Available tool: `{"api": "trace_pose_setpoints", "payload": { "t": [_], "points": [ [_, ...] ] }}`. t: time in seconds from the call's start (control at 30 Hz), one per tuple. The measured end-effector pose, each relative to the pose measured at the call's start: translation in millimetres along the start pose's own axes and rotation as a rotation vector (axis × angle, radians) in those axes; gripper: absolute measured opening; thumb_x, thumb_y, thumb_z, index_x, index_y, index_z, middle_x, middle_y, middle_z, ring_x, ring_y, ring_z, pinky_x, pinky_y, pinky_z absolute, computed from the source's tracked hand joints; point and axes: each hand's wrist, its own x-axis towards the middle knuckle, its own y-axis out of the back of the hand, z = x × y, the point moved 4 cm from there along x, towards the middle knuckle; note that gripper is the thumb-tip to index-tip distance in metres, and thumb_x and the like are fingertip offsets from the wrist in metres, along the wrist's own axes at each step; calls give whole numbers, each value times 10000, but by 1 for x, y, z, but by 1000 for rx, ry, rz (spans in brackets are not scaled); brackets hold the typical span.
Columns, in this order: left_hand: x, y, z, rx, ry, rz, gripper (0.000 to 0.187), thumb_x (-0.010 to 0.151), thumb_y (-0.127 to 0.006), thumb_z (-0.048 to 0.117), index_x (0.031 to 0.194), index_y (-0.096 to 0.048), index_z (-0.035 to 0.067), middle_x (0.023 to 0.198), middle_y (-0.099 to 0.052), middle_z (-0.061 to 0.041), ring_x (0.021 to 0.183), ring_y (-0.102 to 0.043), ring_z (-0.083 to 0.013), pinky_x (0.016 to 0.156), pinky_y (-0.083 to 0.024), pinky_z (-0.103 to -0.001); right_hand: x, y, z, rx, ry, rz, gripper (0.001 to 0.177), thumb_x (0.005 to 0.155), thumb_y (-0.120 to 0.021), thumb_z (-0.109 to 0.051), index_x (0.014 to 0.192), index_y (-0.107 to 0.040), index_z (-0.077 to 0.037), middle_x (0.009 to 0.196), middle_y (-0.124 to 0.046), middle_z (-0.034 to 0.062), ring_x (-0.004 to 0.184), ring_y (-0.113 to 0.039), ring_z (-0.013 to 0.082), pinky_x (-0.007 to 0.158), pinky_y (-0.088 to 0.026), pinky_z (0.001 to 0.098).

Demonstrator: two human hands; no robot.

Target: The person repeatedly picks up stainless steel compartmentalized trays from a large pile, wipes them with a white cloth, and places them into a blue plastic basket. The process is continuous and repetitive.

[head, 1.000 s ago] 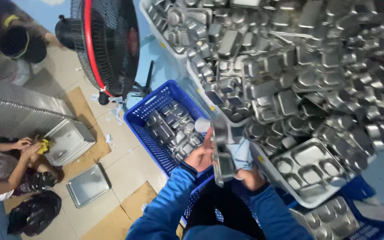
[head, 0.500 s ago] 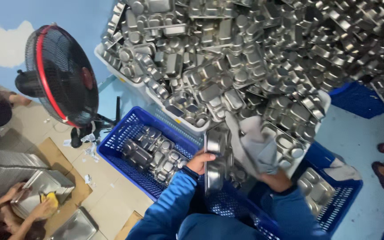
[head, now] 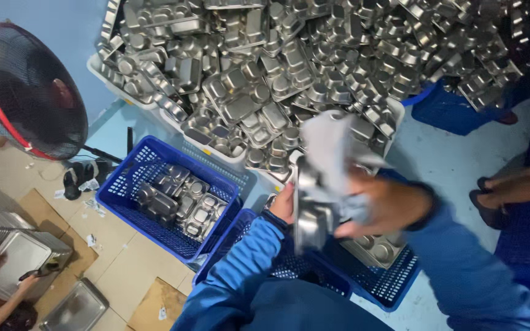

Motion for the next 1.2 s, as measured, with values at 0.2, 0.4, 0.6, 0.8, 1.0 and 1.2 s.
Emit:
{"api": "trace_pose_setpoints", "payload": {
  "t": [0.2,0.4,0.6,0.8,1.0,1.2],
  "points": [
    [-11,-63,6,128,-54,-64,639,1002,-561,427,1492,-456,32,1368,-609,-182,1217,-636,-311,1041,-525,-470,15,-34,-18,-447,89,252,776,652,-860,-347,1359,-629,-129,1522,-486,186,1441,-404,437,1173,-315,550],
    [-20,-71,25,395,-34,-123,657,975,-587,383,1513,-442,37,1369,-602,-164,1217,-625,-282,1041,-519,-435,10,-66,9,-425,16,623,671,665,-873,-335,1266,-632,-161,1456,-492,144,1356,-458,403,1172,-349,530],
    [-18,-61,28,585,16,-191,683,949,-613,339,1534,-427,41,1370,-594,-147,1218,-614,-252,1040,-513,-401,6,-129,42,-57,-423,1050,651,734,-769,-170,1310,-521,6,1322,-507,199,1256,-535,389,1078,-417,453],
    [-14,-28,29,362,138,-112,658,970,-610,387,1504,-473,27,1294,-630,-163,1124,-651,-278,934,-558,-425,-38,-75,96,-344,-1211,570,308,1110,-627,-320,1072,-758,-44,1013,-751,195,922,-728,332,826,-563,436],
    [-11,-19,17,126,273,182,724,974,-471,609,1407,-562,36,1213,-694,-186,1043,-713,-349,809,-629,-508,-69,11,56,788,-624,1118,351,1068,-546,-159,1351,-534,49,1148,-682,106,935,-685,162,814,-558,303],
    [-7,-55,19,9,229,105,824,900,-405,726,1441,-519,115,1298,-655,-138,1124,-677,-312,859,-611,-471,-25,5,-39,437,-629,590,624,954,-551,-125,1551,-370,-97,1347,-661,114,1157,-696,222,898,-610,369]
  ]
}}
